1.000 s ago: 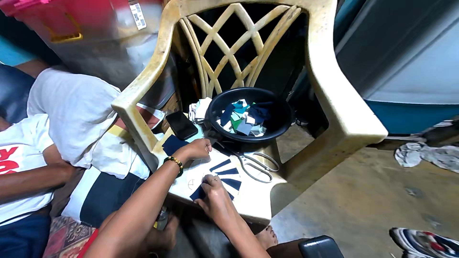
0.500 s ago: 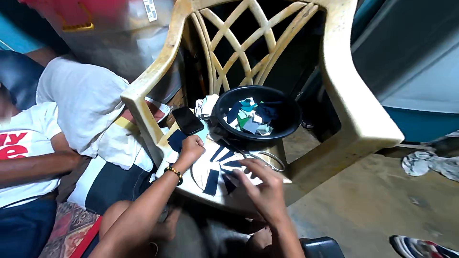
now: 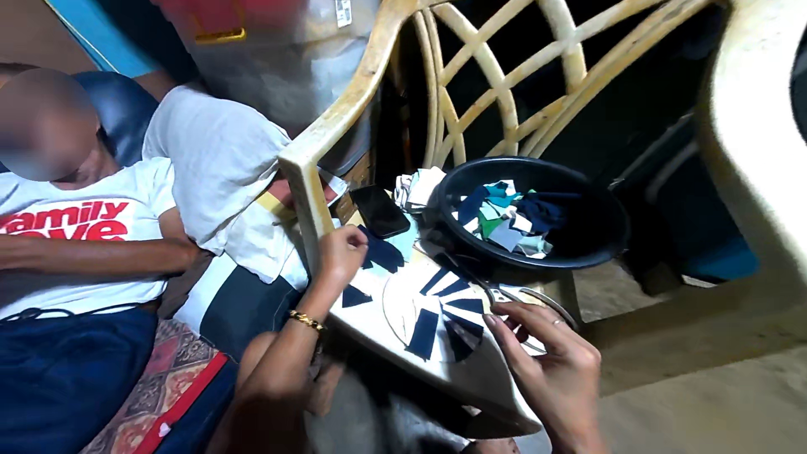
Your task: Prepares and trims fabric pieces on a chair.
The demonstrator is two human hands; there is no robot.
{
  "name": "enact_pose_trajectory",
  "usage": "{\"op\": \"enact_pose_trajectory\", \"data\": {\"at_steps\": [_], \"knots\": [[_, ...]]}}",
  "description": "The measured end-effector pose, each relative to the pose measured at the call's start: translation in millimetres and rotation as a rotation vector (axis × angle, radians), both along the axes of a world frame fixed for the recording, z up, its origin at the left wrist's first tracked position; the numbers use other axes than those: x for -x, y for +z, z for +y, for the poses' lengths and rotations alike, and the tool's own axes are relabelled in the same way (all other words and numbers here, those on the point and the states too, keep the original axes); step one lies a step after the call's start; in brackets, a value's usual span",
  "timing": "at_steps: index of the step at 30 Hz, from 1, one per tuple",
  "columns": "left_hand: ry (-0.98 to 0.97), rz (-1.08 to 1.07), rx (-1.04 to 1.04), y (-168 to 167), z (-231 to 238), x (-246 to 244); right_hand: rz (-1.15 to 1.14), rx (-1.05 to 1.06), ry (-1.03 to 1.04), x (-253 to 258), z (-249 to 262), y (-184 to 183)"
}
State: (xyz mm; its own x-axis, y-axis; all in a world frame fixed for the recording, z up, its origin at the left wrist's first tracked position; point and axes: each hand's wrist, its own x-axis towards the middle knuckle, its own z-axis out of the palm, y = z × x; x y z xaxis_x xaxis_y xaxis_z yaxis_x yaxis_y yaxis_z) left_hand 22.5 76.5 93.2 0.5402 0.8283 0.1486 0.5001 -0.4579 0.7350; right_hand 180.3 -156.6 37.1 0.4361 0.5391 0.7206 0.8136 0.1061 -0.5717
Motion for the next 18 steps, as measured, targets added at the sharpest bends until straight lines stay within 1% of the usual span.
{"op": "enact_pose_trajectory", "data": {"at_steps": [2,3,6,8,10,12,18], "knots": [[0.058,-0.042,0.002,-1,15,20,-0.001,0.015,0.006,2,5,-2],[0.044,-0.033,0.028,-2,19,26,-0.002,0.022,0.014,3,7,-3],[-0.085,0.002,0.070,-16,25,33,-0.003,0.031,0.036,5,14,-9],[-0.115,0.074,0.048,-25,26,32,-0.001,0.051,0.040,6,17,-11],[-0.098,0.195,0.080,-26,25,30,-0.002,0.068,0.047,6,21,-12],[-0.077,0.247,0.120,-29,24,29,-0.003,0.085,0.052,6,21,-11],[0.013,0.118,0.104,-41,22,32,0.025,0.128,0.009,1,19,-12]]}}
